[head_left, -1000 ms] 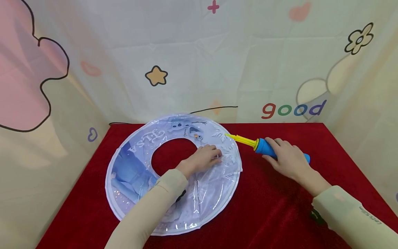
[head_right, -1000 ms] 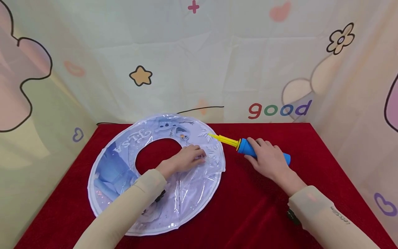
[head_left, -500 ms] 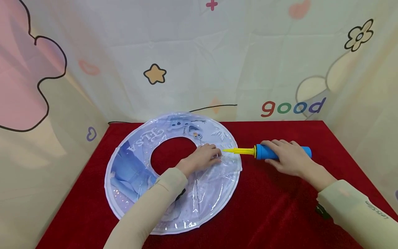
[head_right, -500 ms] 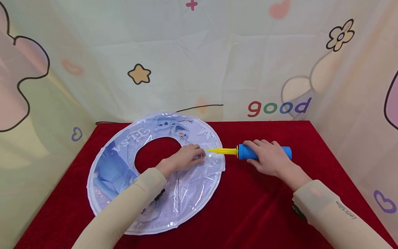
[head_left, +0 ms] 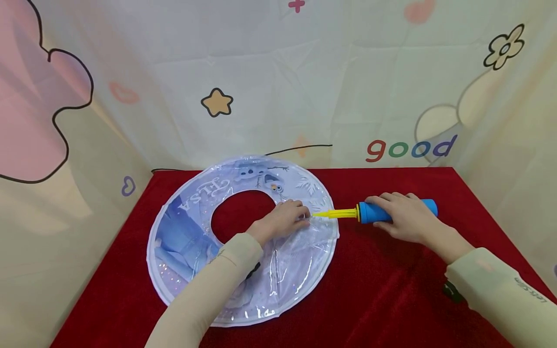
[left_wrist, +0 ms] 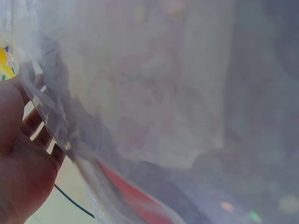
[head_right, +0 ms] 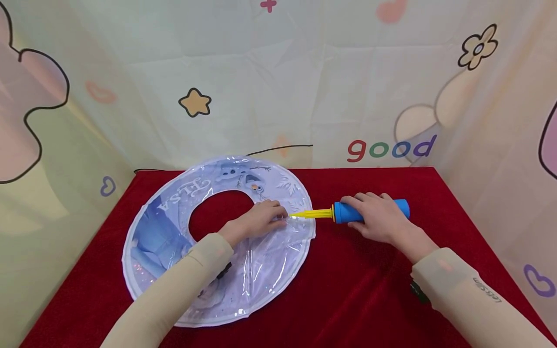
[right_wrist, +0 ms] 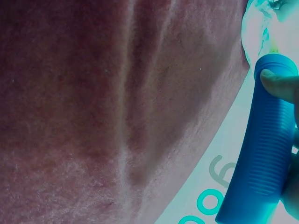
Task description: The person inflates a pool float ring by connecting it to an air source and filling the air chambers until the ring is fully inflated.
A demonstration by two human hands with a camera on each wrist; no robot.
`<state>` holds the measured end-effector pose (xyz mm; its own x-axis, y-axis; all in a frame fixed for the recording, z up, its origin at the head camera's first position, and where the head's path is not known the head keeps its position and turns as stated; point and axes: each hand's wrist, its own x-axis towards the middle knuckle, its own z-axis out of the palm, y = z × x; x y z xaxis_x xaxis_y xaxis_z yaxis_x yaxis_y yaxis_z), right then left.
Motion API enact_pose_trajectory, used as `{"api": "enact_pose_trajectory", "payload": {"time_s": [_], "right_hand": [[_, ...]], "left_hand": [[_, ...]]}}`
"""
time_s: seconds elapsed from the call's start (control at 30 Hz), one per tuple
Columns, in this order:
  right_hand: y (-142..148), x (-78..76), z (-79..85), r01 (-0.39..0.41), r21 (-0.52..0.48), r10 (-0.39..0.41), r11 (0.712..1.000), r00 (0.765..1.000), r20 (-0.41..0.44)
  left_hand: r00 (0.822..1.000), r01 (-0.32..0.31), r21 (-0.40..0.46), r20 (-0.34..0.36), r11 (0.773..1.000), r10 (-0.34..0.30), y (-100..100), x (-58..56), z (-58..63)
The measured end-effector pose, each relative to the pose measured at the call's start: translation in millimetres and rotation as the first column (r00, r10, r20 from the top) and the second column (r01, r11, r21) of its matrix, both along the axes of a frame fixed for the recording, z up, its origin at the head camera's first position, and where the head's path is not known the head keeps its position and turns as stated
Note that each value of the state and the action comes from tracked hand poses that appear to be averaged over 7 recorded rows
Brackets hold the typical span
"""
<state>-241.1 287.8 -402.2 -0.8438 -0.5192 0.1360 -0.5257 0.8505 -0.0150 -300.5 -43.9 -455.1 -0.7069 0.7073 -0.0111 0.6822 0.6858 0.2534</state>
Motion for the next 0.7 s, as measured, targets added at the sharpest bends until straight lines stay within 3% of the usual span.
{"api": "enact_pose_trajectory", "payload": {"time_s": [0.43, 0.7], "right_hand": [[5, 4.1, 3.5, -0.005, 0.023, 0.004, 1.000, 1.000, 0.018], [1, -1.9, 11.9, -0.043, 0.064, 0.042, 0.997, 0.999, 0.019]], "left_hand": [[1.000, 0.030, 0.005, -0.002, 1.000, -0.030, 3, -0.6, 0.5], [0.998, 0.048, 0.006, -0.046, 0.999, -0.047, 2, -2.4, 3.3]]}}
